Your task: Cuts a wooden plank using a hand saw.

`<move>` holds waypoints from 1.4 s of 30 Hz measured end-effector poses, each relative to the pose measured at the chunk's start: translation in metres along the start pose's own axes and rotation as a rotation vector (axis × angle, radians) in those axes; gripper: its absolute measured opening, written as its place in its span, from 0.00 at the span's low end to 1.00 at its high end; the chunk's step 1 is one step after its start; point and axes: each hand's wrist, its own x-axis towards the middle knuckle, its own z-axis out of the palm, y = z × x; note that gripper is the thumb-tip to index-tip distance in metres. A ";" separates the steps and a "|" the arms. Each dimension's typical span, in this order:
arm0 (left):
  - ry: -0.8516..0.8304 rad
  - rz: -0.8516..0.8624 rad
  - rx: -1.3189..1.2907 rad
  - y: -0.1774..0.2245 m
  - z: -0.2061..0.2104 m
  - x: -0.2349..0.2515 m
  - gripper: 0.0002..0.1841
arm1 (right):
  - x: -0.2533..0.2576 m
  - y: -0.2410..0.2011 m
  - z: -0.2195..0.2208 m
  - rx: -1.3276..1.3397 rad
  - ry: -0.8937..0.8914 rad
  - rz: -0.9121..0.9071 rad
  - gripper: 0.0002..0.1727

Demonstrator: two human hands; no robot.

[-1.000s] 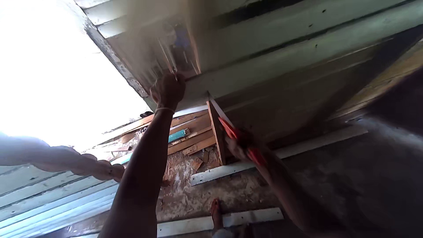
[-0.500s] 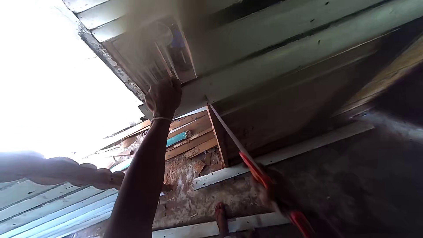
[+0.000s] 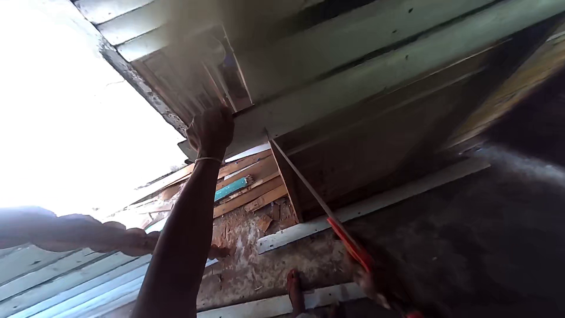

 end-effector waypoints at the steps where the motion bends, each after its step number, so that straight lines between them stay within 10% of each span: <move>1: -0.004 -0.001 -0.001 -0.001 0.000 -0.002 0.33 | 0.006 -0.007 0.003 0.002 -0.017 -0.001 0.47; 5: 0.028 -0.005 0.018 -0.006 0.000 0.002 0.34 | 0.141 -0.077 0.046 0.094 -0.058 -0.109 0.15; 8: -0.059 0.029 0.020 -0.002 -0.011 -0.001 0.34 | 0.222 -0.084 0.047 0.044 -0.099 -0.180 0.18; 12: -0.062 0.007 -0.006 -0.003 -0.013 -0.006 0.35 | 0.138 -0.045 0.046 0.084 -0.058 -0.122 0.14; 18: -0.024 -0.043 0.001 0.002 -0.002 -0.002 0.32 | -0.015 -0.009 0.008 -0.033 0.033 0.029 0.48; 23: -0.023 -0.036 -0.016 -0.004 -0.001 0.005 0.33 | 0.179 -0.068 0.033 0.029 -0.061 -0.173 0.17; 26: -0.057 0.006 0.003 -0.006 -0.006 0.003 0.33 | 0.250 -0.084 0.042 0.084 -0.139 -0.195 0.27; 29: -0.058 -0.012 -0.020 -0.007 -0.003 -0.003 0.32 | 0.181 -0.052 0.042 -0.003 -0.012 -0.141 0.14; 35: -0.033 -0.011 0.006 0.001 0.001 0.001 0.32 | 0.016 0.002 0.008 -0.014 0.025 -0.023 0.48; 40: -0.004 -0.016 0.012 -0.005 -0.002 0.007 0.31 | 0.190 -0.077 0.035 -0.045 -0.044 -0.132 0.21; 42: -0.071 0.023 -0.002 -0.003 -0.009 -0.001 0.31 | 0.237 -0.095 0.043 -0.025 -0.099 -0.155 0.30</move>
